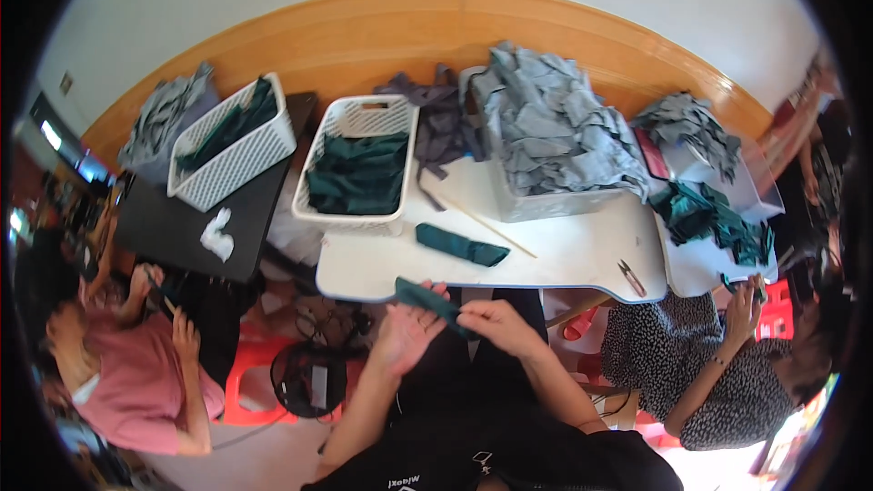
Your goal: The recorder uses a wooden stick to turn small green and grey fabric pieces inside out.
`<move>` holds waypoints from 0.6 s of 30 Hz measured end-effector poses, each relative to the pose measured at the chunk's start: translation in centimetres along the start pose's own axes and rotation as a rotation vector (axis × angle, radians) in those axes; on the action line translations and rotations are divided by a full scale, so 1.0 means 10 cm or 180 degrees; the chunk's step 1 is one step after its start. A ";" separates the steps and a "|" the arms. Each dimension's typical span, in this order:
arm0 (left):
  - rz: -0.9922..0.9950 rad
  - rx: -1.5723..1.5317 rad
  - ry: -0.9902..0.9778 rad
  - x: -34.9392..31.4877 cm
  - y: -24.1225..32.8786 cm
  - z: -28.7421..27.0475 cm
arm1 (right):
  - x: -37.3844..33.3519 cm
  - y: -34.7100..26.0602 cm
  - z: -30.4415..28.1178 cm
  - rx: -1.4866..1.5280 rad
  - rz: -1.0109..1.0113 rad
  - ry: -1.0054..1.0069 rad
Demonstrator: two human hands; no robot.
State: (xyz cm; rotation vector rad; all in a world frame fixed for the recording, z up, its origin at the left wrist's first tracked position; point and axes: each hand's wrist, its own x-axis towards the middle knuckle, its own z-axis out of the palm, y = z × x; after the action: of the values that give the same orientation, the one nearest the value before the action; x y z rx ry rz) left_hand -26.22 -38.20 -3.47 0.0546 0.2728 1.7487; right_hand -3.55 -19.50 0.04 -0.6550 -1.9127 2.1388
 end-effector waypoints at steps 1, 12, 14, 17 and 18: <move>0.0231 0.0455 0.0257 0.03 -0.22 0.05 | -0.02 0.14 -0.04 -0.0096 0.0043 -0.0100; 0.0532 0.1201 0.1306 0.31 0.00 -0.42 | 0.12 0.26 -0.49 -0.0279 0.0241 0.0164; 0.0607 0.1331 0.1240 0.64 0.17 -0.42 | 0.27 0.11 -0.63 -0.0201 0.0103 0.0545; 0.1081 0.1274 0.0996 1.13 0.36 -0.20 | 0.52 -0.31 -0.84 -0.0391 -0.0249 0.1082; 0.1057 0.1275 0.0949 1.25 0.33 -0.11 | 0.52 -0.48 -0.87 -0.0588 -0.0515 0.1375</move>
State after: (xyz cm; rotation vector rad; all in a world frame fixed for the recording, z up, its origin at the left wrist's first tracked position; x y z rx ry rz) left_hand -32.09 -26.72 -5.31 0.1356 0.8719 2.0055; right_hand -4.95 -8.82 3.16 -0.8790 -1.8565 1.5791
